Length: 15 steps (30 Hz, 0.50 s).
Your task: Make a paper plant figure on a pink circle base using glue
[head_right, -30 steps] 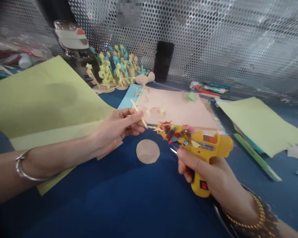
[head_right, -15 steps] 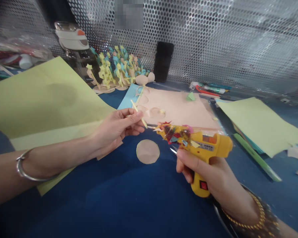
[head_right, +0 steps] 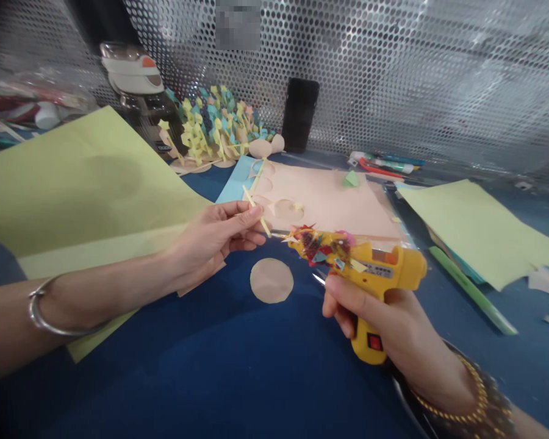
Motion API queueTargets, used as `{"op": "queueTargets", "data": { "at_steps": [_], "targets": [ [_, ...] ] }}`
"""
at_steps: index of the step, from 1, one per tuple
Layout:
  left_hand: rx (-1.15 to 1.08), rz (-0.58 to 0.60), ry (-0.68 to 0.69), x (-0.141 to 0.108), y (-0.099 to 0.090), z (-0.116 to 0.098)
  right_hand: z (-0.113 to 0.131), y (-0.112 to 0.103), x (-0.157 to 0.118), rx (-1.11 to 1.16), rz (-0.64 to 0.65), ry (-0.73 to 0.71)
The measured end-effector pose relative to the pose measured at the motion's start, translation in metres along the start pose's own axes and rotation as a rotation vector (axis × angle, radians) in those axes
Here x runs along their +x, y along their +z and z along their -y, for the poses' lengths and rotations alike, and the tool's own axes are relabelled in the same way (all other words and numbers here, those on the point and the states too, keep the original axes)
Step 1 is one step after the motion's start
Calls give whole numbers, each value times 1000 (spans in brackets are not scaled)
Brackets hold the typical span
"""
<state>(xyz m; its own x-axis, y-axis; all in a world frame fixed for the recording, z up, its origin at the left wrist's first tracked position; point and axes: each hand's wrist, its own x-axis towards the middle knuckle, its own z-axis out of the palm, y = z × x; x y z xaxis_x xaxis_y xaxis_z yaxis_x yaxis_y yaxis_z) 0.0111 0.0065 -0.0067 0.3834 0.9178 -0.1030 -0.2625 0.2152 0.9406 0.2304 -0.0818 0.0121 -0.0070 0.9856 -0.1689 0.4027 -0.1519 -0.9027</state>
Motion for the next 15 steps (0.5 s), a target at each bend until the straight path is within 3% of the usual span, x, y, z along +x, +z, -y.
{"op": "queueTargets", "data": {
  "at_steps": [15],
  "targets": [
    [14, 24, -5, -1, 1, -1, 0, 0, 0, 13, -1, -15]
  ]
}}
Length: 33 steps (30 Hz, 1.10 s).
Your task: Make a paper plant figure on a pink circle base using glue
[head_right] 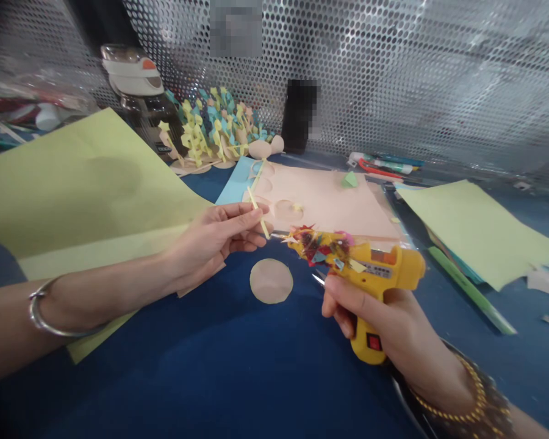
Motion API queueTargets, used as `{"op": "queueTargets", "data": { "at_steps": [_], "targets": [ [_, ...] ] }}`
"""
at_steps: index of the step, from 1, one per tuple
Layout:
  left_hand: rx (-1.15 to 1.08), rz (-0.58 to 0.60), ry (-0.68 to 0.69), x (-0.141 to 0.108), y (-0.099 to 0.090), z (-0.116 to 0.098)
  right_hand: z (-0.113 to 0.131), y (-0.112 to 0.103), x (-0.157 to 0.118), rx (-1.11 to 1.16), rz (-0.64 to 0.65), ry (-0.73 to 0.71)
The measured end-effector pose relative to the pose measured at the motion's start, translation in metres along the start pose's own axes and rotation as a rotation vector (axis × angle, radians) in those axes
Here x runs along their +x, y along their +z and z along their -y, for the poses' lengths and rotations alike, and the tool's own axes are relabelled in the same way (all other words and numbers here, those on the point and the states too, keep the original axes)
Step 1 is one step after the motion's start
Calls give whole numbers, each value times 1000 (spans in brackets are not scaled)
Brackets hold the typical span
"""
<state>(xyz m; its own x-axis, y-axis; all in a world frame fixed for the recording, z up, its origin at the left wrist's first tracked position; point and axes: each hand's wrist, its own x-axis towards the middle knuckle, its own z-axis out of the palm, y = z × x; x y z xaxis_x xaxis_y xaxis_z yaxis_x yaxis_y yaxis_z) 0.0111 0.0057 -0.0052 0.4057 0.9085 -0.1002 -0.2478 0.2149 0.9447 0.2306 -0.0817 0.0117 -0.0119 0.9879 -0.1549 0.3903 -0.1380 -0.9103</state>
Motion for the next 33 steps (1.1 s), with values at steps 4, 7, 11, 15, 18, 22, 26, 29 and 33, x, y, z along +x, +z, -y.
{"op": "queueTargets", "data": {
  "at_steps": [4, 7, 11, 15, 18, 22, 26, 29, 33],
  "targets": [
    [7, 8, 8, 0, 0, 0, 0, 0, 0, 3, -5, 19],
    [15, 1, 9, 0, 1, 0, 1, 0, 0, 0, -6, 7],
    [28, 1, 12, 0, 1, 1, 1, 1, -1, 2, 4, 8],
    [27, 12, 20, -1, 1, 1, 2, 1, -1, -5, -1, 20],
    [36, 5, 22, -1, 1, 1, 2, 1, -1, -20, 5, 21],
    [37, -8, 8, 0, 2, 0, 1, 0, 0, -35, 7, 9],
    [24, -27, 3, 1, 2, 1, -1, 0, -1, -59, 23, -20],
    [27, -33, 10, 1, 1, 1, -3, -2, -3, -115, 53, -1],
    [35, -34, 11, 1, 2, 2, -3, -9, -6, -240, 109, -63]
  ]
}}
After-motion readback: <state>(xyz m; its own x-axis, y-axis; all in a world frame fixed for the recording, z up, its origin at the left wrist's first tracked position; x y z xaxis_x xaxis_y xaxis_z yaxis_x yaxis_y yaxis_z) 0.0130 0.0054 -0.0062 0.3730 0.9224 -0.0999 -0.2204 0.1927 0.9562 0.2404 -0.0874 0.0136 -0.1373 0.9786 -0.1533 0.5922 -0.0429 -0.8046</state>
